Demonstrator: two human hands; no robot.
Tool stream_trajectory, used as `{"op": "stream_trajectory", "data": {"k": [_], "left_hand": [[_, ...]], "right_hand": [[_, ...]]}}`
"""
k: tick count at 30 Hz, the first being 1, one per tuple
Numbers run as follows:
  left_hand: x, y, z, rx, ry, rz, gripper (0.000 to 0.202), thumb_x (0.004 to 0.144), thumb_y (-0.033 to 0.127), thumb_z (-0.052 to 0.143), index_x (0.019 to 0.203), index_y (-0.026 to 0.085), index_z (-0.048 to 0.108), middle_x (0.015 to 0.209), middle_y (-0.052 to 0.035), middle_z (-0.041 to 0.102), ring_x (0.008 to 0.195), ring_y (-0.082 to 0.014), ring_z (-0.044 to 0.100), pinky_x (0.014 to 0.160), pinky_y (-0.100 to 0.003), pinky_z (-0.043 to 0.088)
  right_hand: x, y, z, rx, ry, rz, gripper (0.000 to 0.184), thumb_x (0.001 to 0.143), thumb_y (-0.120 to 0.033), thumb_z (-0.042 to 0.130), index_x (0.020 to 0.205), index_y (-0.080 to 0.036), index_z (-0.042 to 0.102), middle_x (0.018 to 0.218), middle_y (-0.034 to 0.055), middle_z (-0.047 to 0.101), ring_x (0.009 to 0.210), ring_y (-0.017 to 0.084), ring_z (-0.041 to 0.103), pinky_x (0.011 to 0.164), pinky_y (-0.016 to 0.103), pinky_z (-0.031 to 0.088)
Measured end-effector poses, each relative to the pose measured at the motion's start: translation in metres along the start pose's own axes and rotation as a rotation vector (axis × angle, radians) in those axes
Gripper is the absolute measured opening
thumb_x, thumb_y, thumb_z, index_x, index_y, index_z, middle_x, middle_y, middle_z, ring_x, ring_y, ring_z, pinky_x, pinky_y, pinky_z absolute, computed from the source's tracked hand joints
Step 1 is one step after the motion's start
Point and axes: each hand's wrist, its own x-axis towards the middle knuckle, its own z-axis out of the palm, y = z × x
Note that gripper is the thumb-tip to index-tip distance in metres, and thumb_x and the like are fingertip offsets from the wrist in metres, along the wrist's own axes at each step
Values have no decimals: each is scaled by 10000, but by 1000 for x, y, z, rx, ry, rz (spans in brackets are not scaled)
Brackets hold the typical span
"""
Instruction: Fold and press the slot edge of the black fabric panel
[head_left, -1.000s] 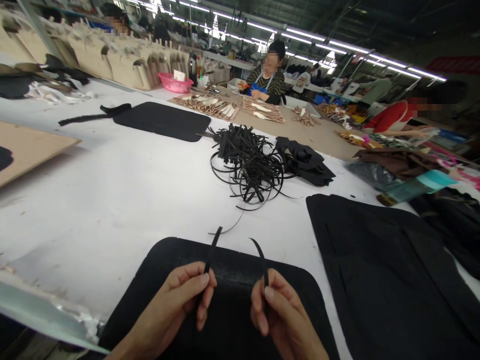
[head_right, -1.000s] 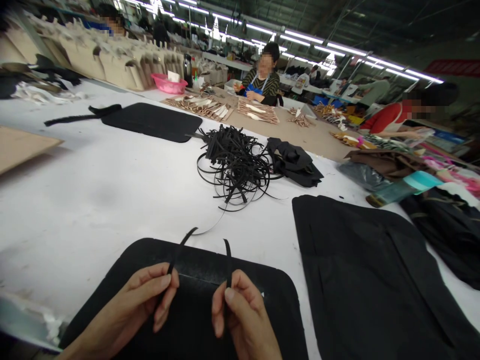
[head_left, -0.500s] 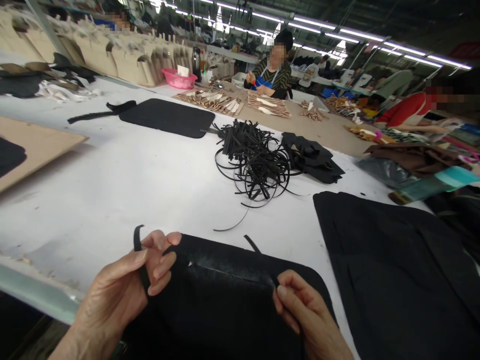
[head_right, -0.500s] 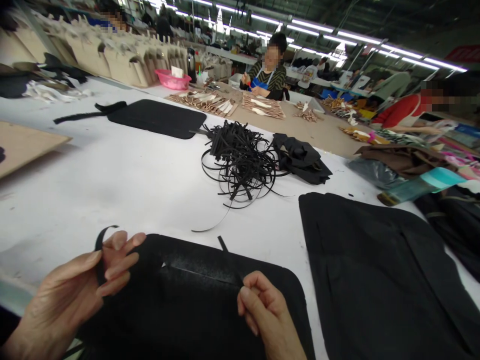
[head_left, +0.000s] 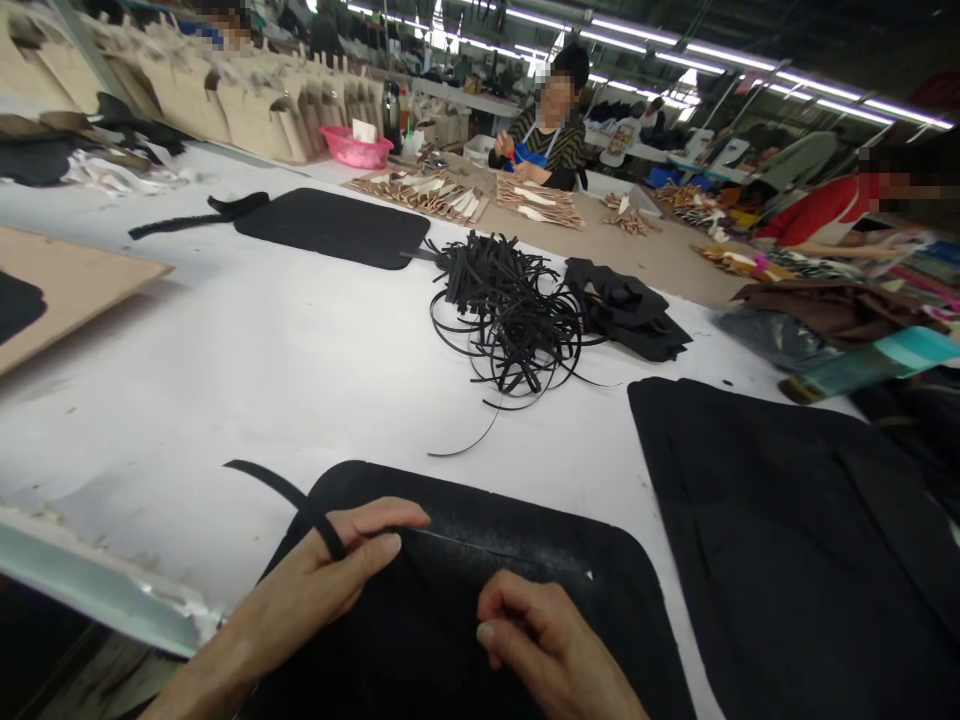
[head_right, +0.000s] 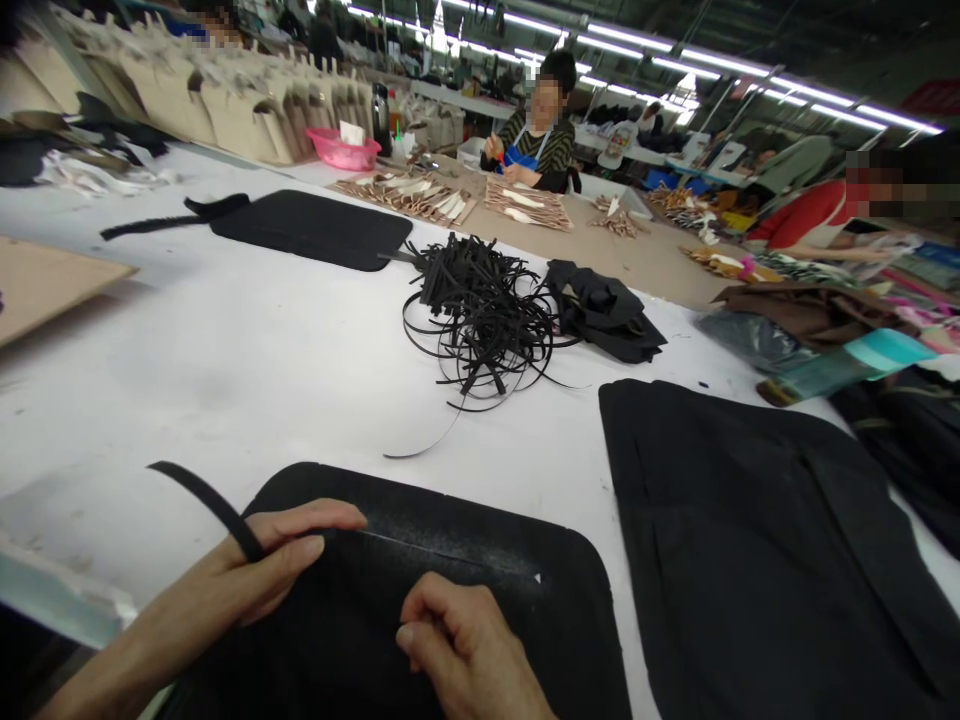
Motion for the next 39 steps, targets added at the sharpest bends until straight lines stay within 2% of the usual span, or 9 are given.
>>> {"op": "stream_trajectory", "data": {"k": [3,6,9,15,19,23,26,32,39], "left_hand": [[3,-5,0,154,-16,-28,390,808,500,535,1125,281,594,1073,-12,567,684,-108,464,591,-226,366],[4,-5,1,225,-36,-27,285,784,449,561,962,246,651,951,-1,590,892,-175,489,793,-264,371],[3,0,2,266,-51,-65,275,782,436,525,888,216,650,828,-9,561,850,-185,482,752,-280,358],[3,0,-2,275,-70,-62,288,765,457,532,844,199,633,832,-12,526,831,-183,462,719,-279,341],[4,-4,-6,303,-10,-105,319,767,489,528,861,203,632,878,-16,530,880,-194,465,753,-270,347],[5,-6,-14,260,-7,-86,327,785,503,537,844,190,611,797,-3,495,758,-145,435,643,-233,323],[6,-6,-19,192,-34,-104,332,792,488,542,801,158,571,663,16,381,583,-91,313,501,-219,215],[7,-14,-24,84,-32,-124,356,781,499,557,773,149,494,619,35,275,533,-75,229,467,-213,148],[11,-18,-26,56,-39,-145,359,780,490,561,772,142,475,579,49,257,493,-63,197,452,-213,115]], "right_hand": [[0,-2,-1,2,-5,6,96,815,-205,502,739,-185,558,665,-41,563,682,107,487,623,221,313],[0,-4,-3,-19,12,24,106,823,-235,508,743,-190,561,675,-36,568,721,119,488,647,219,322],[-1,-3,-4,-26,34,34,115,836,-260,514,752,-201,565,676,-43,568,736,118,488,662,213,327],[-3,2,-8,-32,58,44,118,840,-275,509,765,-215,576,677,-48,561,709,111,484,630,214,327],[-5,7,-10,-60,61,63,135,842,-299,501,830,-232,617,725,-28,566,747,129,494,649,221,333],[-13,24,-16,-174,82,175,158,842,-355,497,852,-260,622,805,-26,570,824,148,497,700,232,334],[-20,46,-24,-240,115,241,173,842,-391,494,883,-275,616,858,-27,577,875,160,503,734,239,340],[-24,88,-40,-205,137,177,203,859,-361,457,871,-213,595,866,9,567,849,166,507,747,245,354],[-30,86,-45,-134,268,189,273,892,-415,413,808,-185,533,761,2,490,732,144,444,663,251,325]]}}
